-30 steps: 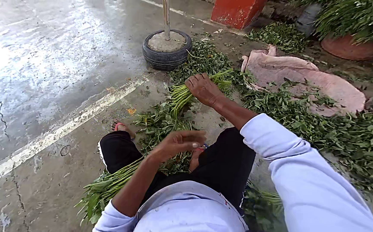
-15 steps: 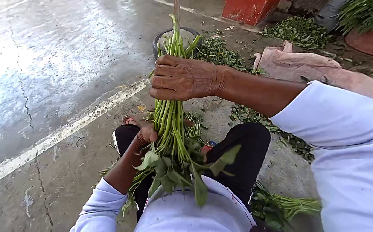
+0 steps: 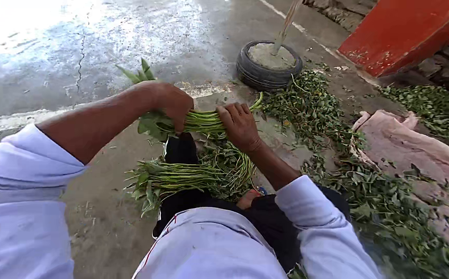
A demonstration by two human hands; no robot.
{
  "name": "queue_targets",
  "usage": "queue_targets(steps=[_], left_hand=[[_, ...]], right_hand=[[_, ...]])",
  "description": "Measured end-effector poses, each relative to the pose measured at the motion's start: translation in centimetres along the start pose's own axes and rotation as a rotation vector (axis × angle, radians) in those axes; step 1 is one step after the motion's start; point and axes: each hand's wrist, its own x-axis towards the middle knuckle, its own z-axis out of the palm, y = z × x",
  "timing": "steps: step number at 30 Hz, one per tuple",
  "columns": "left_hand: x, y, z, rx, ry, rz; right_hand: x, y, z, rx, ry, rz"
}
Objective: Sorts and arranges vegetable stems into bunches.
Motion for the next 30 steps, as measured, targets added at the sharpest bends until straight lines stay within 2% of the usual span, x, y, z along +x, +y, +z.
queue_targets(steps=[2, 5, 10, 16, 20, 22, 24, 26, 28, 30], left_hand=[[1.0, 0.3, 0.7, 0.309, -0.005, -0.174], [2.8, 0.2, 5.4, 0.405, -0.082, -0.176], [4.9, 0.3, 12.9, 0.173, -0.231, -0.085], [4.6, -0.9, 13.8, -0.081, -0.403, -0.028], [4.4, -4.6, 16.6, -0.472, -0.465, 0.159], [4.9, -5.5, 17.6, -0.553, -0.463, 0.145], [5.3, -6.2, 17.2, -0.515, -0.377, 0.076], [5.1, -7.3, 16.1, -0.530, -0.210, 0.009], [3.9, -8.3, 14.7, -0.531, 0.063, -0.081], [2.1, -7.6, 13.6, -0.445, 0.435, -0.194]], right_hand=[[-1.7, -3.0, 4.6, 0.051, 0.035, 0.195], [-4.8, -7.6, 8.1, 0.130, -0.080, 0.328], [-9.6, -10.6, 7.8, 0.246, -0.331, 0.287], [-9.4, -11.3, 5.6, 0.338, -0.426, 0.257], [-8.6, -12.0, 4.9, 0.402, -0.491, 0.214], [-8.8, -11.9, 5.2, 0.446, -0.520, 0.234], [-9.0, -11.6, 5.4, 0.452, -0.541, 0.268], [-9.2, -11.0, 5.2, 0.462, -0.597, 0.317], [-9.4, -10.4, 4.8, 0.491, -0.686, 0.375], [-9.3, -9.9, 4.5, 0.502, -0.759, 0.414]])
